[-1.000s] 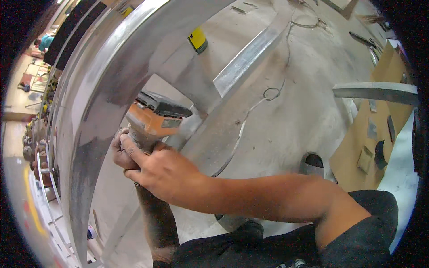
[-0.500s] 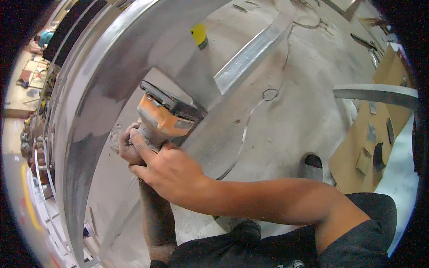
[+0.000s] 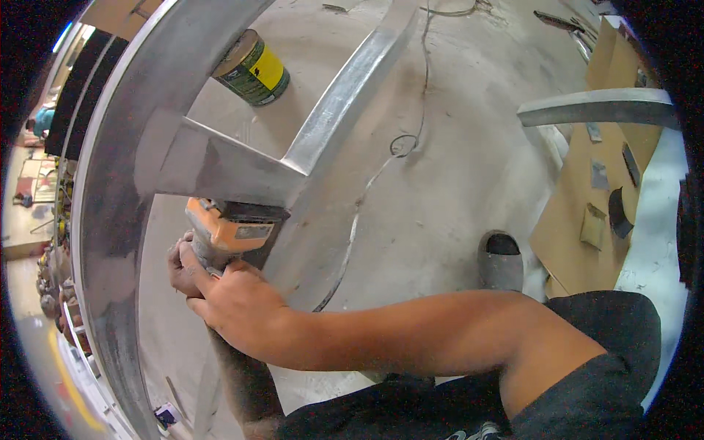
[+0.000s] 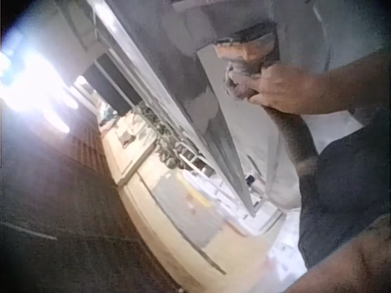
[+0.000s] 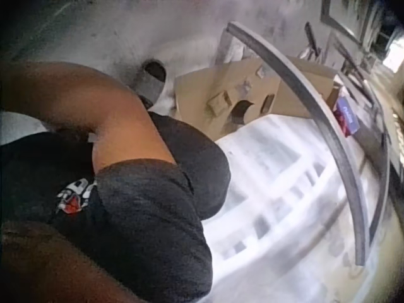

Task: The person sands the joints, curved edges, and flat surfaces of a metal frame structure using an electric sander.

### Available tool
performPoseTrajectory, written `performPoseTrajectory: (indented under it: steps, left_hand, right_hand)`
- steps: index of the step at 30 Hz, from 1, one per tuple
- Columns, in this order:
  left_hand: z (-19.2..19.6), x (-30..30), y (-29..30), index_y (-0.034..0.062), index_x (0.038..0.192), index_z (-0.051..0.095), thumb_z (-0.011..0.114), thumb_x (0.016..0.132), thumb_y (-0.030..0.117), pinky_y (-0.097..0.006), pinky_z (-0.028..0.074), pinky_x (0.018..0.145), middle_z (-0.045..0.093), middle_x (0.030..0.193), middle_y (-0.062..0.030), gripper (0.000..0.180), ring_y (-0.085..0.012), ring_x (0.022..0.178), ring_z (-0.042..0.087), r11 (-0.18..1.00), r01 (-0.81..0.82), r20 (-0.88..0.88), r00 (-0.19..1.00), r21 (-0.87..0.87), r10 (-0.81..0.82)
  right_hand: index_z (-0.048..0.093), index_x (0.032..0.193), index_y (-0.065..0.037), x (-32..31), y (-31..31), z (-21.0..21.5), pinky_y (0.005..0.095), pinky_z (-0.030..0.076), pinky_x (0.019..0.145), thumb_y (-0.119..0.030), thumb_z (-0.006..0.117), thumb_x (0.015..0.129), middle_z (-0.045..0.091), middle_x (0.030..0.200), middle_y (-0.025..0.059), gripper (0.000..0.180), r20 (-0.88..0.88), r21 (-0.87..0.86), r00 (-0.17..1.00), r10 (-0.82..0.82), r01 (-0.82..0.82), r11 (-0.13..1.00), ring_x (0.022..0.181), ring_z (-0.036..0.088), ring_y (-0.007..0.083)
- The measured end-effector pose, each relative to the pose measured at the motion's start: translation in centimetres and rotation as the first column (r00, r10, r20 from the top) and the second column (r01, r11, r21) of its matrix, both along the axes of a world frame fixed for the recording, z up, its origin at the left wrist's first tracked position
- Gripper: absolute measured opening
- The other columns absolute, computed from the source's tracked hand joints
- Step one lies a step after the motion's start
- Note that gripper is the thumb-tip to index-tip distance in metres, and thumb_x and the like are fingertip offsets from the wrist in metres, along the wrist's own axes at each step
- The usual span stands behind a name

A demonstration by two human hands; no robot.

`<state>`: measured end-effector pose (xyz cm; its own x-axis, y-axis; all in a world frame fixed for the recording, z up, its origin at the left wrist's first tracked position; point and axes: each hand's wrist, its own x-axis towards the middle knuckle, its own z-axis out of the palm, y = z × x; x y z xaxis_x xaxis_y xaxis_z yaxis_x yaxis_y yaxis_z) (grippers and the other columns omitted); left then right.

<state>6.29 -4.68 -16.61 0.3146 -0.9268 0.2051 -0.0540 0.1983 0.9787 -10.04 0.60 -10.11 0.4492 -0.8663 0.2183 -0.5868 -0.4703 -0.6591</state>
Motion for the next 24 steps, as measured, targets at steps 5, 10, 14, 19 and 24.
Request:
performPoseTrajectory:
  steps: [5,10,14,19,24]
  left_hand:
    - [-0.1,0.1,-0.5,-0.0031,0.113,0.062,0.060,0.099,0.016,-0.045,0.056,0.094,0.067,0.114,-0.0187,0.023,-0.0293,0.105,0.066,1.000,0.004,-0.002,1.000,-0.004,-0.004]
    - [-0.4,0.0,-0.5,-0.0032,0.112,0.062,0.060,0.100,0.014,-0.045,0.057,0.094,0.068,0.113,-0.0187,0.022,-0.0292,0.104,0.067,1.000,0.008,-0.014,1.000,-0.004,-0.008]
    - [-0.6,-0.1,-0.3,-0.0032,0.112,0.062,0.060,0.100,0.013,-0.044,0.057,0.094,0.068,0.112,-0.0186,0.020,-0.0291,0.104,0.067,1.000,0.007,-0.028,1.000,-0.004,-0.007]
    - [-0.7,-0.7,0.2,-0.0033,0.111,0.063,0.059,0.101,0.012,-0.044,0.057,0.093,0.068,0.112,-0.0186,0.019,-0.0290,0.103,0.067,1.000,0.001,-0.051,0.999,-0.010,-0.001]
    - [-1.5,-1.4,0.5,-0.0034,0.110,0.064,0.059,0.101,0.011,-0.044,0.057,0.093,0.068,0.111,-0.0186,0.018,-0.0288,0.103,0.067,1.000,0.008,-0.080,0.997,-0.028,-0.010]
  right_hand:
    - [0.076,0.116,-0.016,-0.2,0.3,0.4,0.0380,0.058,0.071,-0.020,0.061,0.095,0.037,0.160,0.0231,0.026,-0.085,-0.092,0.996,-0.021,0.013,0.996,0.075,0.067,0.0297]
    - [0.076,0.115,-0.012,-0.3,-0.1,0.2,0.0424,0.059,0.073,-0.023,0.058,0.100,0.039,0.158,0.0236,0.026,0.224,0.190,0.975,0.008,-0.052,0.980,0.078,0.067,0.0347]
    - [0.076,0.116,-0.011,-0.9,0.2,0.3,0.0439,0.060,0.075,-0.019,0.059,0.098,0.039,0.158,0.0259,0.026,0.342,0.245,0.940,0.002,-0.092,0.965,0.078,0.067,0.0365]
    - [0.067,0.129,-0.010,-2.5,1.1,0.7,0.0498,0.060,0.079,-0.019,0.060,0.097,0.045,0.152,0.0271,0.034,0.306,0.160,0.952,0.018,-0.070,0.985,0.079,0.071,0.0403]
    - [0.074,0.117,-0.013,-3.1,1.4,0.6,0.0508,0.061,0.080,-0.018,0.061,0.096,0.032,0.163,0.0234,0.026,0.276,0.036,0.958,0.073,-0.087,0.996,0.083,0.072,0.0425]
